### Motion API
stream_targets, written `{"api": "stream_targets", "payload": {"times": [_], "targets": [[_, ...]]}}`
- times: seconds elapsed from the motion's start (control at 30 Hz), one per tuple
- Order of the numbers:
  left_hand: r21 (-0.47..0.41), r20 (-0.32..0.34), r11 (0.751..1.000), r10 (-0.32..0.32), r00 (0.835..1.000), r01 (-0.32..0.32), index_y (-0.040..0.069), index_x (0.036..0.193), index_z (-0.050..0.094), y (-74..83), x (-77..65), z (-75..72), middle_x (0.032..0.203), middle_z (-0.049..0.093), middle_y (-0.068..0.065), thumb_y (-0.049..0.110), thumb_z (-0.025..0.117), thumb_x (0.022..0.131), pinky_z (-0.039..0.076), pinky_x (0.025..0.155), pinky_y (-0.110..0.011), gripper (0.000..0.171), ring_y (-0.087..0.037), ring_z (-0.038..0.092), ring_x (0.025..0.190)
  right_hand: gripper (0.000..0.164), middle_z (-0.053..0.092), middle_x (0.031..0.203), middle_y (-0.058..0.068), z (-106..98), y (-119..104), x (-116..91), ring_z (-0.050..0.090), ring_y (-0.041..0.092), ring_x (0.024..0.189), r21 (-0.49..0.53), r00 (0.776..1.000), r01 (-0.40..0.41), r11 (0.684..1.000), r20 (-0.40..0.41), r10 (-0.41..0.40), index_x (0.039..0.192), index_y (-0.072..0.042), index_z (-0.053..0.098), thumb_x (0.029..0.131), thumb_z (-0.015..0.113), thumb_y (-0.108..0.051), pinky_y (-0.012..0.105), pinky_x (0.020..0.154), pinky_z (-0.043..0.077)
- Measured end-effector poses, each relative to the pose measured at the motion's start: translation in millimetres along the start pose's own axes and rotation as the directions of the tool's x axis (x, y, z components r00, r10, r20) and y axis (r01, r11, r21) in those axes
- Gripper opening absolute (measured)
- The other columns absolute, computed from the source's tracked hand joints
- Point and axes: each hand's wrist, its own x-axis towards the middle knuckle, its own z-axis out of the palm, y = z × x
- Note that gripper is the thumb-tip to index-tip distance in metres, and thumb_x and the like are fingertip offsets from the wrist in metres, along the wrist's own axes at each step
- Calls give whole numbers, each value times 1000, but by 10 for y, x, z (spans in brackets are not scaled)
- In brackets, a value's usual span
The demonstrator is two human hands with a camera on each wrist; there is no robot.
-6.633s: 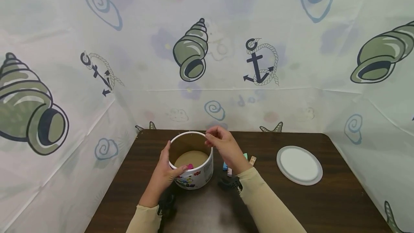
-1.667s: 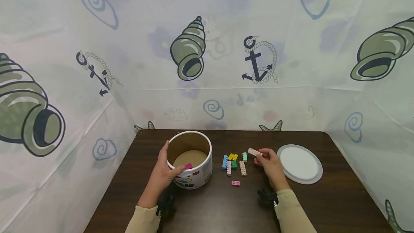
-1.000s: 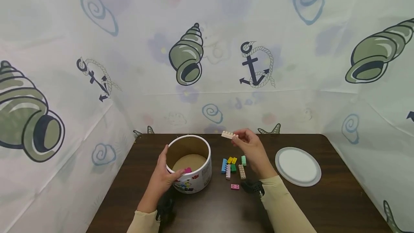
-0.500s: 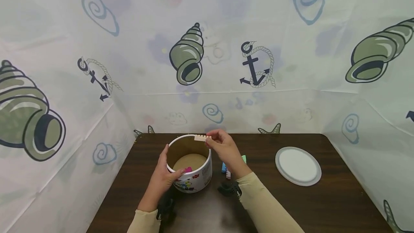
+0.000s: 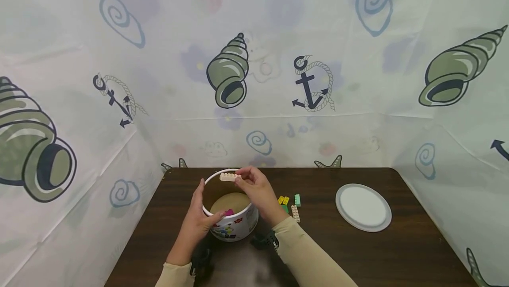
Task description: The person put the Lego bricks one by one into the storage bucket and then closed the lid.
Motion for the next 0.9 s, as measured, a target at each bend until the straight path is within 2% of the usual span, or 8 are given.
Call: {"api": "stream_targets", "payload": {"times": [0.17,0.3,0.43,0.63,0.77,0.9], "targets": [[12,-8,1000,12,1000,-12,22,178,3,-3,-3,14,184,7,-16,40,93,87,26,128,-70,128,-47,26,164,26,69,124,10,35,46,25,71,18,115,-81,1000,6,997,-6,-6,132,-11,67,108,70,-21,36,106,58],[13,-18,999,32,999,-32,23,178,2,-17,-1,21,184,7,-15,40,93,87,26,129,-69,129,-46,24,165,26,72,122,8,30,27,28,70,19,115,-150,1000,-14,989,-16,12,132,-11,67,109,68,-21,42,108,56],[10,-32,999,36,999,-36,25,178,2,-22,1,16,184,9,-15,36,94,86,27,128,-69,130,-45,27,164,26,73,121,7,30,24,23,69,21,116,-185,999,-29,982,-27,24,132,-10,66,108,69,-22,47,110,55],[4,-60,999,41,997,-41,22,178,7,-26,-1,24,183,13,-17,26,95,85,29,128,-69,128,-45,31,162,25,73,121,8,48,30,16,68,21,115,-193,1000,-15,981,-27,10,130,-9,66,108,70,-19,45,108,55],[-17,-86,998,58,995,-59,18,177,13,-43,-2,43,183,17,-16,23,95,85,34,125,-66,123,-43,34,160,31,73,130,9,51,30,7,69,27,127,-182,1000,10,983,24,-6,135,-7,62,107,71,-17,45,114,54],[2,-100,996,89,991,-89,14,176,17,-71,-1,51,179,25,-19,22,93,88,43,119,-66,117,-42,44,153,42,69,143,12,33,13,-3,61,37,144,-150,995,35,988,99,-20,143,-3,56,106,72,-16,49,123,46]]}}
